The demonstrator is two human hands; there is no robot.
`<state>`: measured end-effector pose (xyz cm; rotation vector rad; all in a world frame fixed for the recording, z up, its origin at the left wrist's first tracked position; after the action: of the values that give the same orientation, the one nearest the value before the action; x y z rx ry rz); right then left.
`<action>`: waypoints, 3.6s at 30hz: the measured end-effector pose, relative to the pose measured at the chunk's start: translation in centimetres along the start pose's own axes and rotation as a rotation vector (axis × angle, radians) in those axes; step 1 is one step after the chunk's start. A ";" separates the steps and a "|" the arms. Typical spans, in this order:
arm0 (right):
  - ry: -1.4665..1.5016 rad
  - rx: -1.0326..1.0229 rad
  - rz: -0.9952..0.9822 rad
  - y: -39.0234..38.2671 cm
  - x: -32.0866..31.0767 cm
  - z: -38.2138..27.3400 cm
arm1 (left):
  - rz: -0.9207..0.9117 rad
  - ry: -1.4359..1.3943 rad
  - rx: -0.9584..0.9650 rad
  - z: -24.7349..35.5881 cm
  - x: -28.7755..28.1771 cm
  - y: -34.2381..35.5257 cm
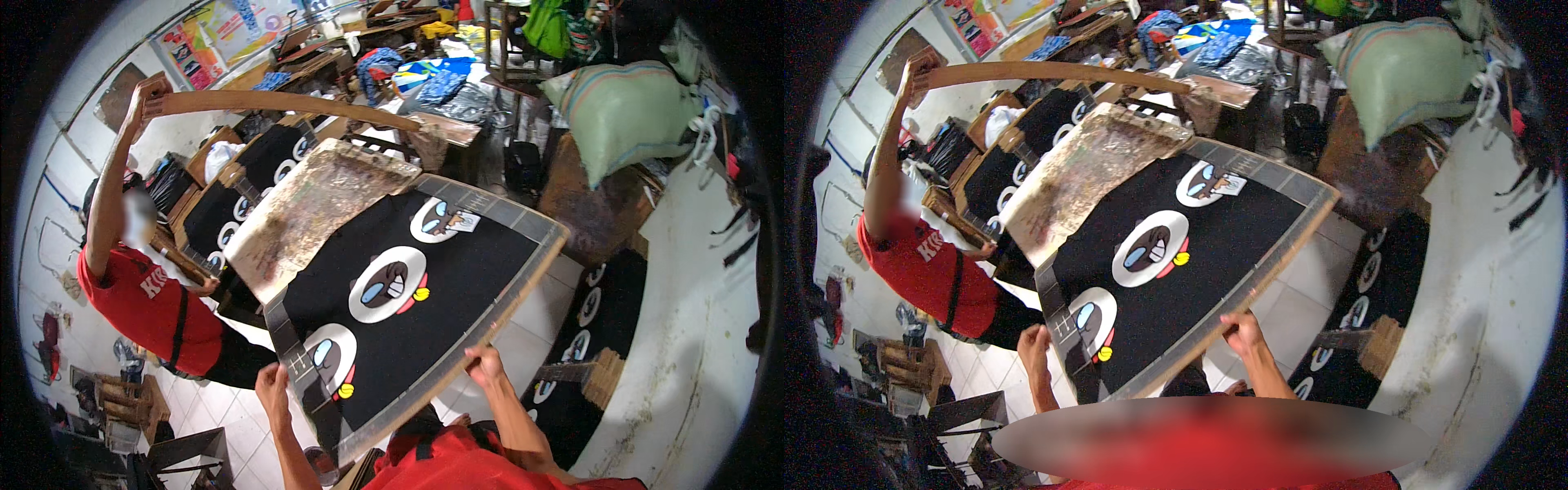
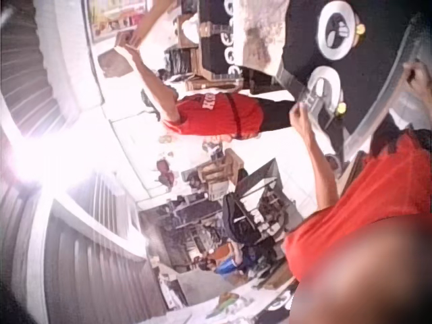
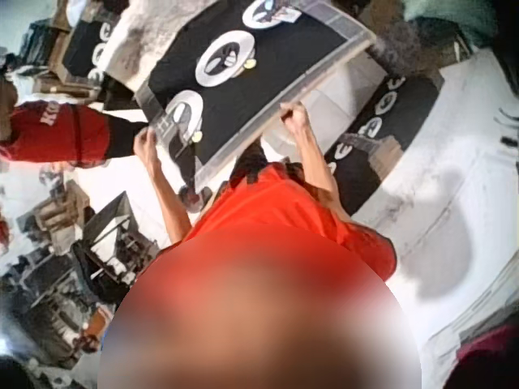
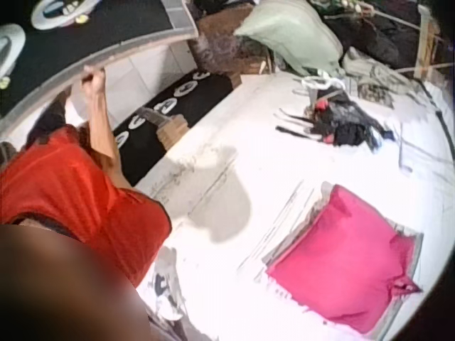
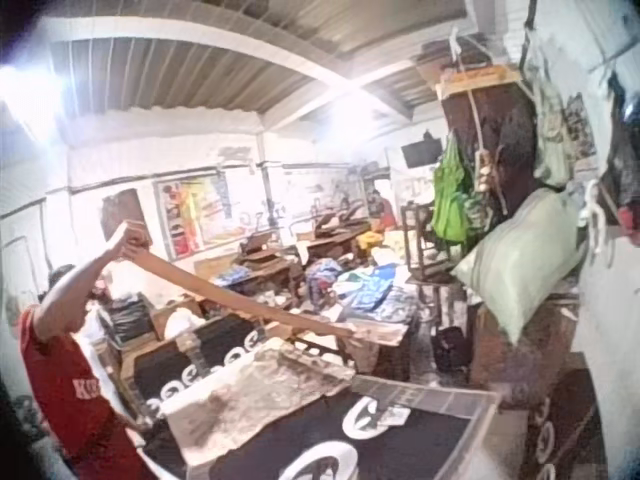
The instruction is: The person assists in a screen printing operation by taking printed black fabric from a coworker and stacking it on a nearby table. The coworker uses a squeegee to apply pink ink through a screen onto the fabric. The camera wearer handles the finished printed pieces and places them in a growing stack.
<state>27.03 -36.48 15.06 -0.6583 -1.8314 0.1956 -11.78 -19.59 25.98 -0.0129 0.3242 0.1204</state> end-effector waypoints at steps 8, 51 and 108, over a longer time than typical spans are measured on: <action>0.102 -0.284 0.043 -15.2 -5.4 -4.8 | -0.410 0.132 0.428 12.4 19.3 7.9; -2.009 -0.458 0.744 -8.0 14.6 -19.8 | -1.701 0.000 1.968 30.6 48.5 -7.6; -1.806 0.126 1.429 15.1 -43.9 -51.9 | -0.805 0.722 -0.905 -9.8 44.7 -8.7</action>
<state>89.24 -56.58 -8.88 -1.9398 -2.3021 2.4524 28.21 -23.35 2.40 -1.0936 0.9350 -0.5624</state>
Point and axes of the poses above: each hand's wrist, its own y-axis towards the middle knuckle, its own x-axis out of the palm, z = x × y, the point moved 1 cm from there along y, towards the middle knuckle, and after that the axes turned 1 degree about -x, right-handed, at the moved point
